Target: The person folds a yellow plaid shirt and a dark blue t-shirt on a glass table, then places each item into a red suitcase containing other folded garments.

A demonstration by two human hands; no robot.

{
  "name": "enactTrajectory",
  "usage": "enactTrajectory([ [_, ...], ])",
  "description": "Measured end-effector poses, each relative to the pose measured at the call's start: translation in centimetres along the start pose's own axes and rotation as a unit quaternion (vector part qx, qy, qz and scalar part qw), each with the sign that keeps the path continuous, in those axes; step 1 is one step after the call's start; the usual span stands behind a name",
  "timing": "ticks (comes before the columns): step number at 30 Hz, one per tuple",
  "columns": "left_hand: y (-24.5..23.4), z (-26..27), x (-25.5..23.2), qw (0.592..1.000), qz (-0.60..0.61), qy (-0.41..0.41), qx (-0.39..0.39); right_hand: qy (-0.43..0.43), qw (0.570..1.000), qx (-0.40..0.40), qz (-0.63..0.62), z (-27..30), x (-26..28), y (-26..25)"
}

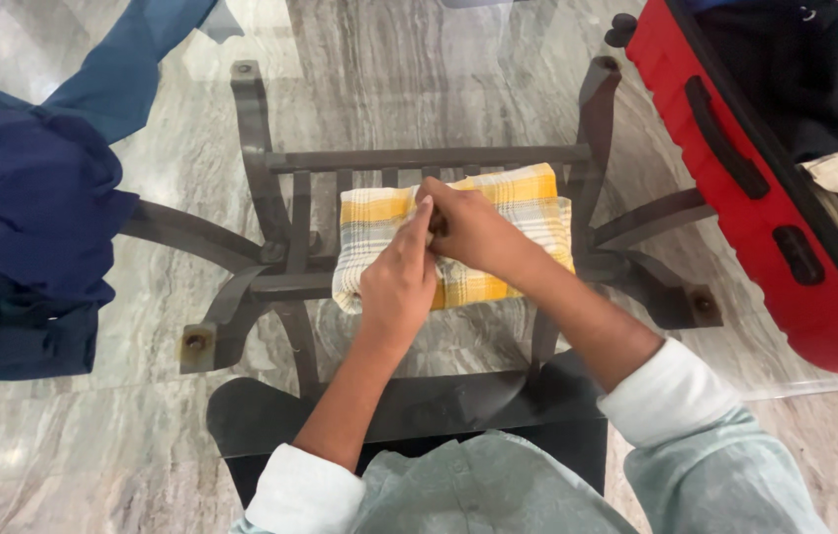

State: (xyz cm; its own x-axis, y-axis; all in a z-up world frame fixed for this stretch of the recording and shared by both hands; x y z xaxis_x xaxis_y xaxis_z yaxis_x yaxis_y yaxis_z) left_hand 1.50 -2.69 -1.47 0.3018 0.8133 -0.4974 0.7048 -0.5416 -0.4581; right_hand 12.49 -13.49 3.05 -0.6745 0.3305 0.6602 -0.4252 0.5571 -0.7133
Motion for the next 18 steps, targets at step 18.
enactTrajectory([
  [18, 0.9, 2.0, 2.2, 0.995, 0.091, -0.043, -0.028, -0.041, 0.981, 0.19, -0.014, -0.8, -0.7, -2.9],
])
Point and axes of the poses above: each hand's wrist, its own z-axis away from the middle knuckle, its own y-axis out of the palm, x = y × z, the point moved 2 cm from there along -z, towards the middle knuckle, and after that the axes turned 4 degrees about z, right-handed, at the moved point
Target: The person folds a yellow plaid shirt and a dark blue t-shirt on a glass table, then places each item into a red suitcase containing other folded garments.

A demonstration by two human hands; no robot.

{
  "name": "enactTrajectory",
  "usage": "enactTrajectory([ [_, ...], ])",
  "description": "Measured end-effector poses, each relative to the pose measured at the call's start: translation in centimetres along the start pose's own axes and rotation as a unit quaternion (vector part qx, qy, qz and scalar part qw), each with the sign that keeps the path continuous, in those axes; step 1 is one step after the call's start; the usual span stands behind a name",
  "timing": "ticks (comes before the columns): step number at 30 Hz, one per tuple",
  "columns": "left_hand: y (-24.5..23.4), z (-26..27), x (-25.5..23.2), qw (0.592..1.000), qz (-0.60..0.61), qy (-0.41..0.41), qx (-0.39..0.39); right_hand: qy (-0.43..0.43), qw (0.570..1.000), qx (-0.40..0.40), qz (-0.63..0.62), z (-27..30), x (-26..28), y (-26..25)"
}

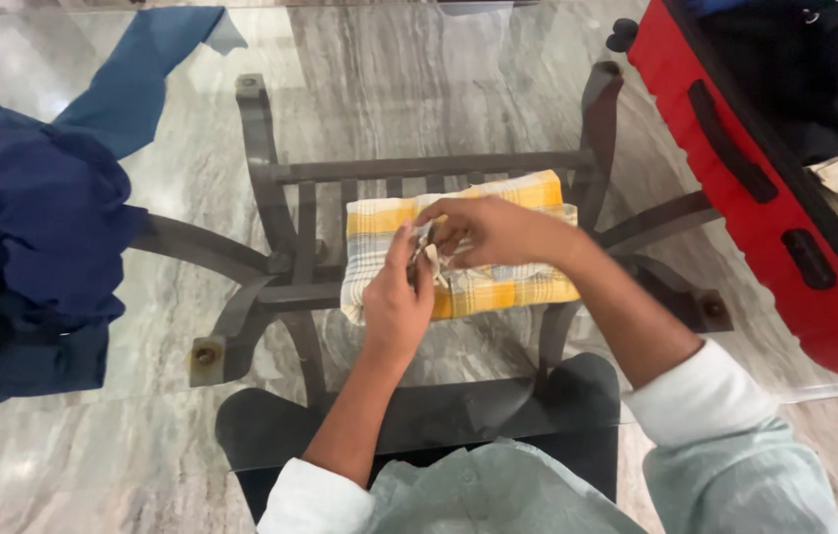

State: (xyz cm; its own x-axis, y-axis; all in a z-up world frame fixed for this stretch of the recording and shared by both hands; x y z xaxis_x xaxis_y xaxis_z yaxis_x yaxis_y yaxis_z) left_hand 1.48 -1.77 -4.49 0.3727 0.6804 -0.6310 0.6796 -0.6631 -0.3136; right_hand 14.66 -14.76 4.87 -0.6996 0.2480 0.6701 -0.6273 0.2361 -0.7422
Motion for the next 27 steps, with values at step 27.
enactTrajectory([
  [27, -0.4, 0.4, -0.6, 0.998, -0.029, 0.056, -0.009, -0.006, 0.968, -0.096, 0.232, -0.2, 0.8, 1.1],
])
Point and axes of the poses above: each hand's wrist, its own z-axis away from the middle knuckle, its own y-axis out of the palm, x = y × z, the point moved 2 cm from there along -z, towards the middle knuckle, and after that the axes turned 4 degrees about z, right-handed, at the moved point
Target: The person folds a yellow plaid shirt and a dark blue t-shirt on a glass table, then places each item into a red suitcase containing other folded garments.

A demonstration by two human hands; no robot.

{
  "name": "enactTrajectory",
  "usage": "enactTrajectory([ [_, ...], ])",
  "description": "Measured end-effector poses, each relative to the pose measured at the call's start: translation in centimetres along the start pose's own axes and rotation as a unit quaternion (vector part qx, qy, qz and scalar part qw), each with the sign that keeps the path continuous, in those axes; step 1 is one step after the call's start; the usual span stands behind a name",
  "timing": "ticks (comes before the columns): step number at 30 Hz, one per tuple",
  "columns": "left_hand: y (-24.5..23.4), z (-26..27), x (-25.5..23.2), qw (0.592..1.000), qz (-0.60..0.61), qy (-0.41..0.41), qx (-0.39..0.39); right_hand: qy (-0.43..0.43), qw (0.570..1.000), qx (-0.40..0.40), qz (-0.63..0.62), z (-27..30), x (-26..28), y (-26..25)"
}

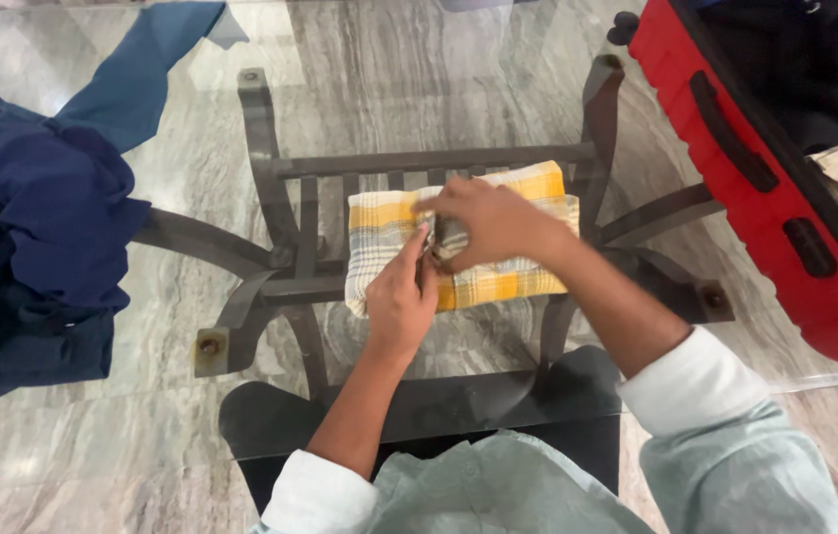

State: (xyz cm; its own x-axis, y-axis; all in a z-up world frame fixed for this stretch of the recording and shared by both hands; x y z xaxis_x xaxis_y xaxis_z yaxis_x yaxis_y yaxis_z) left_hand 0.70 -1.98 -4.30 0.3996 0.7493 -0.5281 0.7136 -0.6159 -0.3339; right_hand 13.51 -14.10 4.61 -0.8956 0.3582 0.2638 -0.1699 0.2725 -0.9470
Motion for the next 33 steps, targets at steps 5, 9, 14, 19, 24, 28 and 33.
enactTrajectory([
  [5, -0.1, -0.1, -0.4, 1.0, -0.002, -0.012, -0.013, 0.024, 0.997, -0.055, 0.051, 0.3, 0.5, 2.4],
  [9, -0.6, -0.5, -0.7, 0.999, -0.026, 0.021, -0.012, 0.052, 0.995, -0.082, 0.033, 0.2, 0.1, 4.0],
  [14, -0.6, -0.6, -1.4, 0.999, 0.004, 0.031, 0.008, 0.048, 0.997, -0.05, 0.043, 0.5, -0.1, 4.0],
  [19, -1.2, -1.4, 0.1, 0.99, 0.072, -0.03, 0.117, -0.031, 0.999, -0.041, 0.008, 3.0, -2.0, -0.7],
  [24, -4.1, -2.8, 1.4, 0.973, -0.075, 0.094, 0.196, 0.024, 0.978, 0.007, 0.209, 8.8, -3.2, -1.3],
  [28, -5.6, -2.2, 2.0, 0.949, -0.144, 0.085, 0.266, 0.018, 0.992, -0.036, 0.121, 11.5, -5.7, -1.1],
  [33, -5.2, -3.9, 2.3, 0.946, -0.151, 0.111, 0.263, -0.049, 0.982, -0.115, 0.141, 11.3, -6.7, -3.0],
])
Point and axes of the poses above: each hand's wrist, its own z-axis away from the middle knuckle, its own y-axis out of the palm, x = y × z, the point moved 2 cm from there along -z, towards the middle knuckle, and after that the axes turned 4 degrees about z, right-handed, at the moved point
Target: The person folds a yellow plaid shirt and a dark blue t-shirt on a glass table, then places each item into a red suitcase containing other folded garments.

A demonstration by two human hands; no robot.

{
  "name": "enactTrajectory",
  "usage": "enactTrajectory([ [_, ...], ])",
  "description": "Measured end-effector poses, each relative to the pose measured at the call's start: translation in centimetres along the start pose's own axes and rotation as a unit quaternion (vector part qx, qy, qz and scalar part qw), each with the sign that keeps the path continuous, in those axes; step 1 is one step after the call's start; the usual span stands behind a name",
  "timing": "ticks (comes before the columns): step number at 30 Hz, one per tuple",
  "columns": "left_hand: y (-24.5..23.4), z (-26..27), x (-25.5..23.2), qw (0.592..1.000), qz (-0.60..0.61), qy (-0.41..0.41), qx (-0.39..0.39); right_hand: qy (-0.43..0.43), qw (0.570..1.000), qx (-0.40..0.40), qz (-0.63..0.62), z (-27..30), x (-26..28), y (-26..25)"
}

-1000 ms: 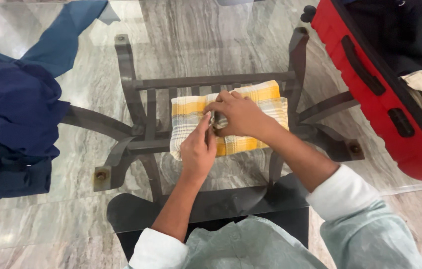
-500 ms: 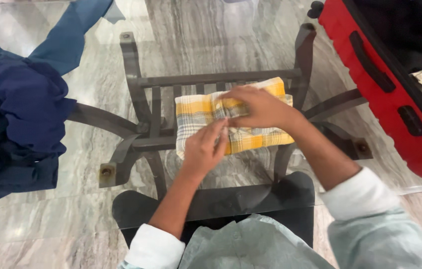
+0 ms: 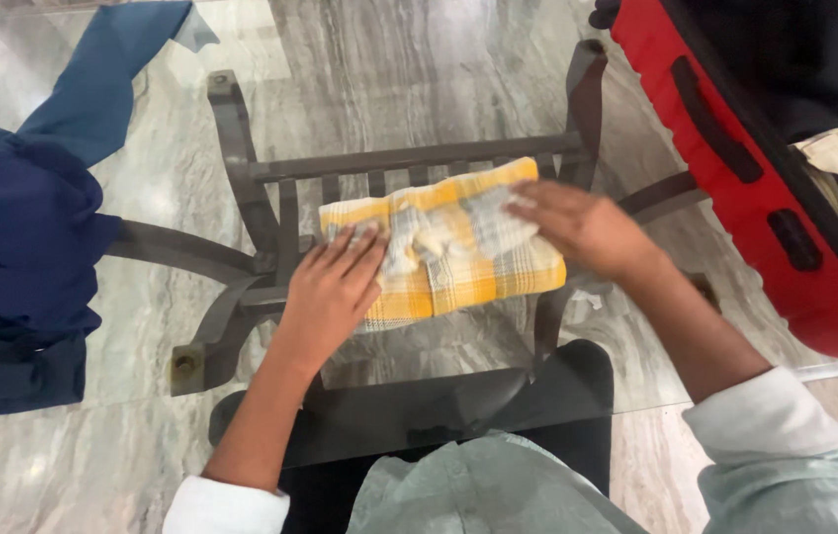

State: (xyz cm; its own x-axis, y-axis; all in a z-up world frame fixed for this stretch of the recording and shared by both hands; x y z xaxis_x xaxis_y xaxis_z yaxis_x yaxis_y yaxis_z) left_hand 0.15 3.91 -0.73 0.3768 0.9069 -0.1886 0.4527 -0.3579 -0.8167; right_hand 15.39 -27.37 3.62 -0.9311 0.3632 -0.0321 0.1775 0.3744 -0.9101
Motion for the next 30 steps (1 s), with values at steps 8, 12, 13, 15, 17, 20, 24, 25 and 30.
enactTrajectory([
  [8, 1.1, 0.6, -3.9, 0.996, -0.045, 0.069, -0.022, 0.109, 0.992, 0.051, -0.04, 4.4, 0.2, 0.3],
  [12, 2.7, 3.4, -4.0, 0.997, -0.048, 0.058, 0.001, 0.103, 0.993, 0.0, -0.059, 7.8, 3.6, 5.2],
  [13, 3.0, 4.0, -3.9, 0.997, -0.052, 0.054, 0.009, 0.104, 0.992, 0.005, -0.071, 8.5, 3.5, 5.7],
  [15, 3.6, 5.0, -3.2, 0.999, 0.022, 0.037, 0.031, 0.103, 0.99, 0.01, -0.095, 9.5, 3.0, 6.3],
  [17, 4.6, 5.8, -1.8, 0.982, 0.178, -0.059, 0.005, 0.162, 0.958, -0.032, -0.234, 9.6, 1.7, 7.1],
  [20, 6.6, 7.1, 1.4, 0.911, 0.321, -0.249, -0.07, 0.347, 0.884, -0.089, -0.302, 9.1, 0.0, 8.3],
  [24, 8.5, 8.2, 5.6, 0.953, 0.072, -0.292, 0.024, 0.433, 0.9, 0.019, -0.047, 7.6, -1.2, 9.6],
  [25, 9.2, 8.5, 6.3, 0.951, 0.038, -0.296, 0.082, 0.439, 0.893, 0.095, -0.029, 7.8, -1.4, 10.2],
  [30, 10.8, 9.8, 5.9, 0.898, 0.304, -0.317, 0.043, 0.417, 0.833, 0.089, -0.354, 9.5, 0.3, 13.3],
])
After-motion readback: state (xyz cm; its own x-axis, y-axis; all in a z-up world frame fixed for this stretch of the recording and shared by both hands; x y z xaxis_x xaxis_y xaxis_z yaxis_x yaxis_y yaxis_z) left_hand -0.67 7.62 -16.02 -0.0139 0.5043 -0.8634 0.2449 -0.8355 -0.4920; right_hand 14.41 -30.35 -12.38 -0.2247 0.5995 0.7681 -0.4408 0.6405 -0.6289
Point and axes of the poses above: each hand's wrist, its own z-axis away from the middle knuckle, its own y-axis out of the palm, x = y × z, the point moved 2 cm from there along -z, towards the middle knuckle, and after that the axes turned 4 degrees about z, right-handed, at the moved point
